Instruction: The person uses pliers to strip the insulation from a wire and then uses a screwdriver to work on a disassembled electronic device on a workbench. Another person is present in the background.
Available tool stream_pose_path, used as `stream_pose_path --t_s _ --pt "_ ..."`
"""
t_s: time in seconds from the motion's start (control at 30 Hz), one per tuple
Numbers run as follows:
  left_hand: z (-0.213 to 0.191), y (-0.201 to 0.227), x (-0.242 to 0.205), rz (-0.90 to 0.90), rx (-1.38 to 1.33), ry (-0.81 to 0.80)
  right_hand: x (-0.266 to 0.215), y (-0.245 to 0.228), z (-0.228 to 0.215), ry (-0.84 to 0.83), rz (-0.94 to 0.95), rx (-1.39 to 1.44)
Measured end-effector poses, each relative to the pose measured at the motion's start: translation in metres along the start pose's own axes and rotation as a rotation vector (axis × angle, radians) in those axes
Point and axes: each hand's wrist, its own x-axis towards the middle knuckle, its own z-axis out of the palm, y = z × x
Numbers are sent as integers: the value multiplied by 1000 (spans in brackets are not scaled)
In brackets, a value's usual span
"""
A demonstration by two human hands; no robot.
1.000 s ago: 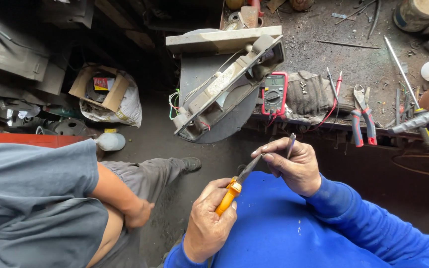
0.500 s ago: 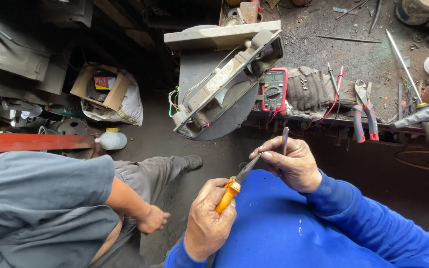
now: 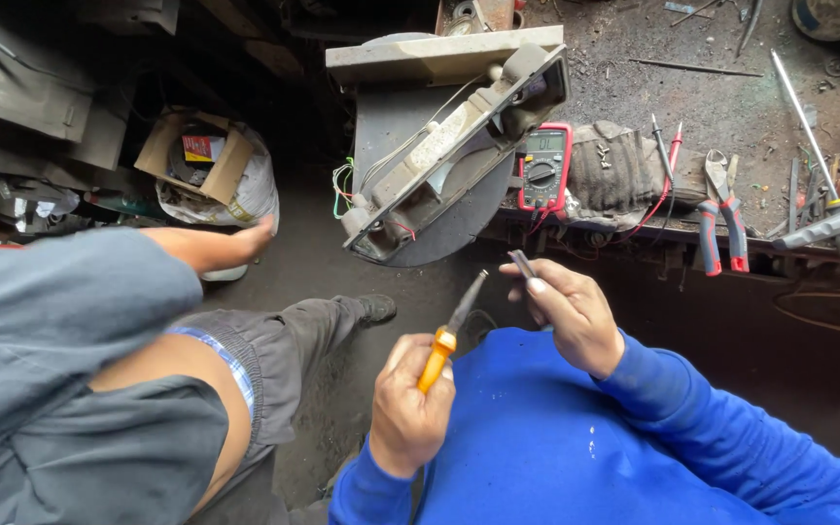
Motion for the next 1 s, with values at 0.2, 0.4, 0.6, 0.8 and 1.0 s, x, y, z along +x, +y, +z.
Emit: stream_pose_path --t_s 0.2,0.4,0.6,0.8,1.0 --pt "37 -87 18 -56 -38 165 21 34 0 -79 27 231" --pt "59 -108 32 -97 -90 199 30 37 -6 -146 118 202" --pt "67 -119 33 -138 -143 193 40 49 -16 -211 121 26" --pt "65 -121 34 -117 -119 194 38 32 -5 -174 101 -179" --pt "60 -115 36 -146 -143 172 39 8 2 -84 -75 -667"
